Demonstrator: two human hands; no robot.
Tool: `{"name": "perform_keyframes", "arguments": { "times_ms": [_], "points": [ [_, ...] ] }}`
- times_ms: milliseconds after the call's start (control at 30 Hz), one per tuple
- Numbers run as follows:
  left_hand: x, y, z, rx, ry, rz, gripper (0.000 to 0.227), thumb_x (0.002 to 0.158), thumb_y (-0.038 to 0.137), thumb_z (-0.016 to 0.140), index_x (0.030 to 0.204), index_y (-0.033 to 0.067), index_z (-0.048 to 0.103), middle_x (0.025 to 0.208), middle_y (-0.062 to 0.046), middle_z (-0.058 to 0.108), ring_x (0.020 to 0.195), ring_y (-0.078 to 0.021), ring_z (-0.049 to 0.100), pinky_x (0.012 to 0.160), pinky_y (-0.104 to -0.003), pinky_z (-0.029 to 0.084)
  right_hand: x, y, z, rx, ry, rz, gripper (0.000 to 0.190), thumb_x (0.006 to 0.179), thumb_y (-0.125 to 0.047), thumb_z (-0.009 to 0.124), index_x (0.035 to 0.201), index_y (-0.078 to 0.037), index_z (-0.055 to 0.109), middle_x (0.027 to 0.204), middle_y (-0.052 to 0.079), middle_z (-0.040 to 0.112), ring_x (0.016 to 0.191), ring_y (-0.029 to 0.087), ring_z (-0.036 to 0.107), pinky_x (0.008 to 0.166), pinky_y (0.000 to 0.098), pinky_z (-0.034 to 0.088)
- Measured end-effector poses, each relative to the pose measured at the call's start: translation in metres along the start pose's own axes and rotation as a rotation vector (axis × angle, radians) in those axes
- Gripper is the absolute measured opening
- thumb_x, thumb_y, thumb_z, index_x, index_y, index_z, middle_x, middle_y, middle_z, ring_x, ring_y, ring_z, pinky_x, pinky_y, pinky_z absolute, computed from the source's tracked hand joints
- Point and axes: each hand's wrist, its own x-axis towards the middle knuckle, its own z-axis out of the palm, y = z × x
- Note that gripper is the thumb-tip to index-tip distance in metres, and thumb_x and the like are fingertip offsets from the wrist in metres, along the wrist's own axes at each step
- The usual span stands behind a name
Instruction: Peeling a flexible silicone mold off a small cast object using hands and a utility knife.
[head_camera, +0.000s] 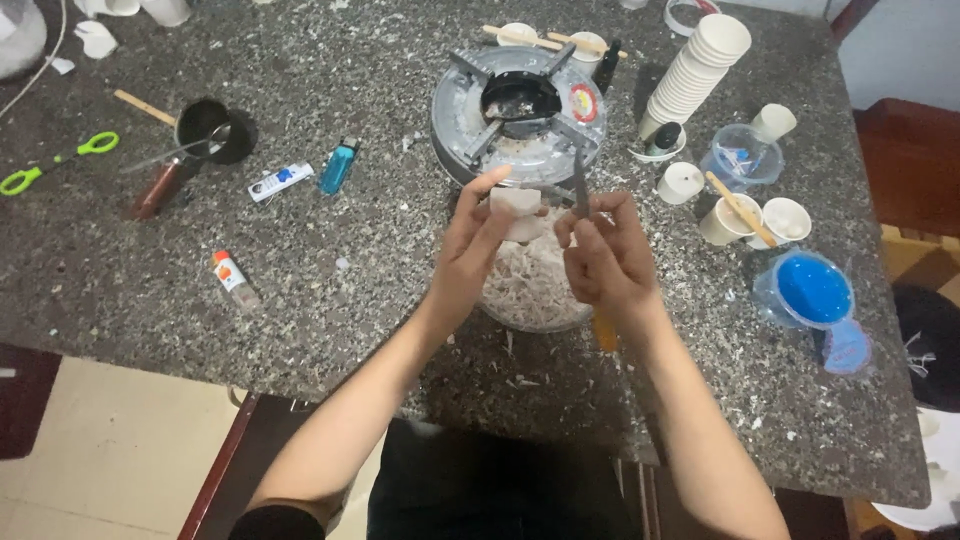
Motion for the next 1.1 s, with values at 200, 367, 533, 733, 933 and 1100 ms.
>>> {"name": "perform_keyframes", "arguments": {
  "times_ms": [200, 367, 533, 733, 933, 1100],
  "points": [
    [-0.003, -0.002, 0.009, 0.191, 0.032, 0.085, 0.072, 0.091, 0.016, 0.079, 0.152, 0.0119, 0.04, 0.127, -0.008, 0.069, 0.12, -0.0169, 0.064, 0.103, -0.035, 0.055, -0.002, -0.005, -0.001, -0.176, 0.141, -0.246, 0.016, 0.106, -0.006, 0.043, 0.112, 0.001, 0.057, 0.067, 0.011, 0.06, 0.037, 0.012, 0.053, 0.031, 0.023, 0.038],
    [-0.002, -0.002, 0.012, 0.397, 0.055, 0.171, 0.071, 0.083, 0.01, 0.086, 0.143, 0.0092, 0.048, 0.126, -0.007, 0.069, 0.12, -0.0195, 0.065, 0.104, -0.037, 0.056, -0.006, -0.038, 0.0, -0.265, 0.152, -0.2, 0.017, 0.107, -0.003, 0.042, 0.114, 0.002, 0.057, 0.057, 0.009, 0.056, 0.035, 0.013, 0.05, 0.031, 0.0223, 0.036],
    [-0.003, -0.009, 0.009, 0.489, 0.058, 0.219, 0.073, 0.082, 0.013, 0.087, 0.143, 0.0098, 0.048, 0.12, -0.006, 0.07, 0.111, -0.0208, 0.07, 0.099, -0.038, 0.058, 0.002, -0.04, -0.016, -0.138, 0.128, -0.193, 0.024, 0.099, 0.005, 0.042, 0.121, -0.007, 0.041, 0.062, 0.013, 0.054, 0.036, 0.012, 0.045, 0.035, 0.0214, 0.034],
    [-0.003, -0.002, 0.012, 0.558, 0.06, 0.22, 0.073, 0.083, 0.018, 0.087, 0.144, 0.0102, 0.047, 0.117, -0.007, 0.07, 0.108, -0.0203, 0.07, 0.097, -0.036, 0.058, 0.013, -0.056, -0.015, -0.108, 0.102, -0.134, 0.012, 0.103, -0.006, 0.047, 0.111, -0.004, 0.056, 0.075, 0.018, 0.067, 0.037, 0.014, 0.057, 0.032, 0.0221, 0.042],
    [-0.001, 0.01, 0.016, 0.538, 0.014, 0.242, 0.062, 0.081, 0.018, 0.088, 0.132, 0.0125, 0.053, 0.115, -0.003, 0.068, 0.11, -0.0184, 0.068, 0.101, -0.038, 0.056, 0.009, -0.062, -0.006, -0.303, -0.035, -0.081, 0.045, 0.107, -0.014, 0.028, 0.149, -0.008, 0.041, 0.066, 0.009, 0.06, 0.034, 0.008, 0.045, 0.027, 0.0179, 0.031],
    [-0.001, 0.004, 0.009, 0.592, 0.067, 0.234, 0.06, 0.076, 0.022, 0.092, 0.124, 0.0079, 0.059, 0.109, -0.006, 0.069, 0.106, -0.0208, 0.071, 0.093, -0.036, 0.059, 0.012, -0.022, -0.02, -0.413, -0.212, -0.246, 0.041, 0.105, -0.012, 0.035, 0.136, 0.007, 0.054, 0.048, 0.007, 0.058, 0.031, 0.012, 0.046, 0.03, 0.0225, 0.035]
  ]
}}
